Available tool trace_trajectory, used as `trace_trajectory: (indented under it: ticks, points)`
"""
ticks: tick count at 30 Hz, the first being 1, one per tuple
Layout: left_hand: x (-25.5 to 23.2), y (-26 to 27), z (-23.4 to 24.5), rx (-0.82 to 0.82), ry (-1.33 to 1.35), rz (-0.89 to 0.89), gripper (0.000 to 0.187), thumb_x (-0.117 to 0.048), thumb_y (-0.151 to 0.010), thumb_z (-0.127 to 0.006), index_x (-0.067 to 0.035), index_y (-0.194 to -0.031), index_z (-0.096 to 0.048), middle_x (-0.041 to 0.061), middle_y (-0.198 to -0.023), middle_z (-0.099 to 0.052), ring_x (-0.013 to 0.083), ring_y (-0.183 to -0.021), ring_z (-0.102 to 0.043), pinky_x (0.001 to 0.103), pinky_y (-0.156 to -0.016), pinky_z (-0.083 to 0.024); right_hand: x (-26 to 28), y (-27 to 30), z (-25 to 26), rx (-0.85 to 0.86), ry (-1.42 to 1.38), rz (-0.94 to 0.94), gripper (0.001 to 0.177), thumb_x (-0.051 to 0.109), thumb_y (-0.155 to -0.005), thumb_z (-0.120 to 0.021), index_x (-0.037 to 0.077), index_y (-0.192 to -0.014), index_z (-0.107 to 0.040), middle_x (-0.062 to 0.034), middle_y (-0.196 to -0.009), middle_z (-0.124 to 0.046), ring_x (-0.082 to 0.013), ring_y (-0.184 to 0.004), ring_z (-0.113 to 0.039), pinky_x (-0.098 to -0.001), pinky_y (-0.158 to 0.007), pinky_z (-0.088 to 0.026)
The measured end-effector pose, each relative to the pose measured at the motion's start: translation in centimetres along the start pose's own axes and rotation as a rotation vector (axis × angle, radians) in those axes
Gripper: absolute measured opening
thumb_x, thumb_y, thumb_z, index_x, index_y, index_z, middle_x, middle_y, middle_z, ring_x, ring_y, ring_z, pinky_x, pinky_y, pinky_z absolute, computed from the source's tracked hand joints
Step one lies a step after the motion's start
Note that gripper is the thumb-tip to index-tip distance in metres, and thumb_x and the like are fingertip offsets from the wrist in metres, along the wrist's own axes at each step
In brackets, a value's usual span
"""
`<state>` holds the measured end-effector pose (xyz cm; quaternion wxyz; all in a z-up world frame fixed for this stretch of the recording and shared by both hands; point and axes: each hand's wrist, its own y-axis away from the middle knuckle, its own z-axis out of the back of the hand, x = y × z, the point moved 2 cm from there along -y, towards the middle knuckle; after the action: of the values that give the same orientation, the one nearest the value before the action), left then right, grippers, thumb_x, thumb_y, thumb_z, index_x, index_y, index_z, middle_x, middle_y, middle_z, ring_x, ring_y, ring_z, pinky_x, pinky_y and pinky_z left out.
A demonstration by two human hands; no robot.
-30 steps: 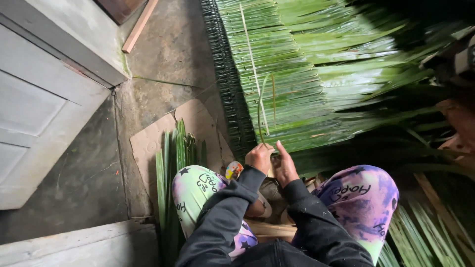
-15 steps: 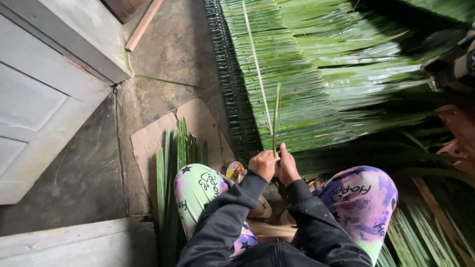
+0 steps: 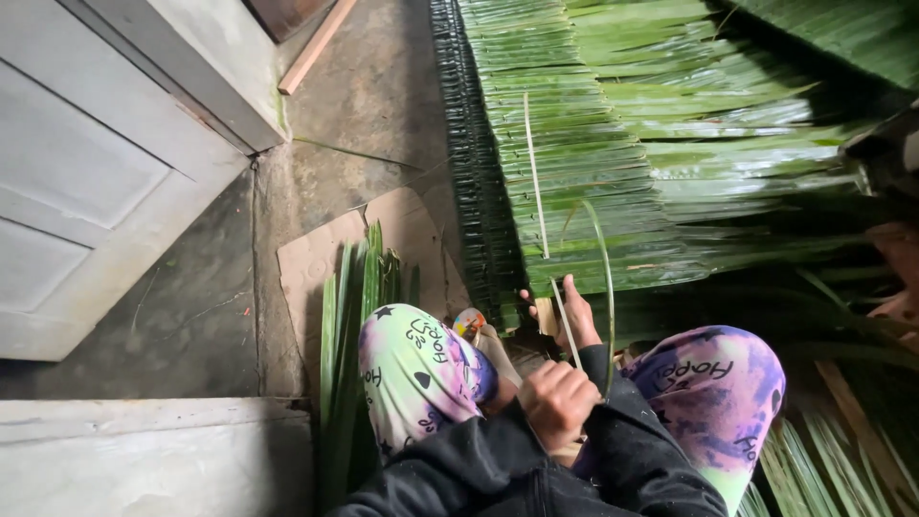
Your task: Weaving palm leaves by folding them over a wooden stick and securing them with a thin strip to create thatch.
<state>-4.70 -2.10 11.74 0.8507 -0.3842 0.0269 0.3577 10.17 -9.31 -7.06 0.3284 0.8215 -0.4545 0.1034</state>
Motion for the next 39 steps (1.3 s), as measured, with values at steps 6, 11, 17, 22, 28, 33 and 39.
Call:
trace_trajectory:
  ticks: [6,11,17,22,28,33,39]
  points:
    - [-3.5,-0.3,1.8,0.000,0.092,-0.049,0.025,-0.006,-0.091,-0.076,-0.004,-0.078,-0.055,0.008,-0.075,-0.050,0.0223,-0.065,-0.047,0.038,-0.063,-0.038,0.1,-0.2,0.2,-0.056,0.002,-0.008,0.062,0.054,-0.105,-0.043,0.000,-0.133,-0.056,-0.0213,-0.102,-0.075,-0.0247,-0.061,-0.068,-0.0272,-0.047,-0.054]
    - [-5.2,-0.7,3.4,-0.001,0.302,-0.006,0.027,-0.003,-0.081,-0.082,-0.001,-0.075,-0.057,0.010,-0.072,-0.049,0.0260,-0.061,-0.045,0.041,-0.060,-0.038,0.3,0.4,-0.6,-0.065,0.023,0.013,0.061,0.054,-0.105,-0.043,0.001,-0.131,-0.058,-0.0199,-0.101,-0.075,-0.0229,-0.061,-0.067,-0.0275,-0.052,-0.055]
    - [-6.9,0.3,3.1,0.113,0.449,-0.082,0.026,-0.005,-0.092,-0.071,-0.004,-0.075,-0.051,0.008,-0.073,-0.043,0.0255,-0.063,-0.046,0.039,-0.059,-0.036,0.1,0.3,-0.7,-0.059,0.006,0.051,0.062,0.051,-0.105,-0.044,-0.004,-0.133,-0.054,-0.0239,-0.104,-0.073,-0.0253,-0.071,-0.069,-0.0296,-0.059,-0.058]
    - [-6.8,0.3,3.6,0.194,0.591,-0.026,0.033,-0.009,-0.094,-0.078,-0.002,-0.076,-0.050,0.010,-0.073,-0.050,0.0291,-0.063,-0.053,0.041,-0.062,-0.043,0.2,0.4,-0.8,-0.056,0.005,0.027,0.063,0.052,-0.105,-0.043,-0.002,-0.133,-0.055,-0.0220,-0.103,-0.074,-0.0236,-0.064,-0.067,-0.0281,-0.055,-0.056]
    - [-6.8,1.5,3.2,0.343,0.790,-0.024,0.011,-0.006,-0.097,-0.060,0.000,-0.088,-0.055,0.015,-0.085,-0.058,0.0343,-0.073,-0.059,0.043,-0.071,-0.048,0.3,0.4,-0.9,-0.066,-0.003,0.001,0.063,0.052,-0.106,-0.041,-0.002,-0.134,-0.053,-0.0215,-0.102,-0.074,-0.0238,-0.063,-0.066,-0.0291,-0.054,-0.055]
    - [-5.6,1.6,3.3,0.480,0.660,0.184,0.017,-0.002,-0.098,-0.051,0.000,-0.103,-0.068,0.014,-0.099,-0.068,0.0275,-0.085,-0.068,0.038,-0.076,-0.054,-0.1,0.2,-0.5,-0.074,-0.010,-0.015,0.059,0.051,-0.108,-0.036,0.001,-0.134,-0.053,-0.0217,-0.105,-0.073,-0.0239,-0.062,-0.065,-0.0309,-0.051,-0.052]
    - [10.8,-5.9,7.7,0.382,1.032,-0.039,0.021,-0.032,-0.106,-0.064,-0.012,-0.111,-0.065,-0.005,-0.102,-0.064,0.0029,-0.101,-0.061,0.019,-0.089,-0.049,0.4,2.1,-4.1,-0.413,-0.051,0.007,0.070,0.044,-0.106,-0.050,-0.006,-0.151,-0.030,-0.0311,-0.135,-0.056,-0.0486,-0.097,-0.072,-0.0573,-0.078,-0.061]
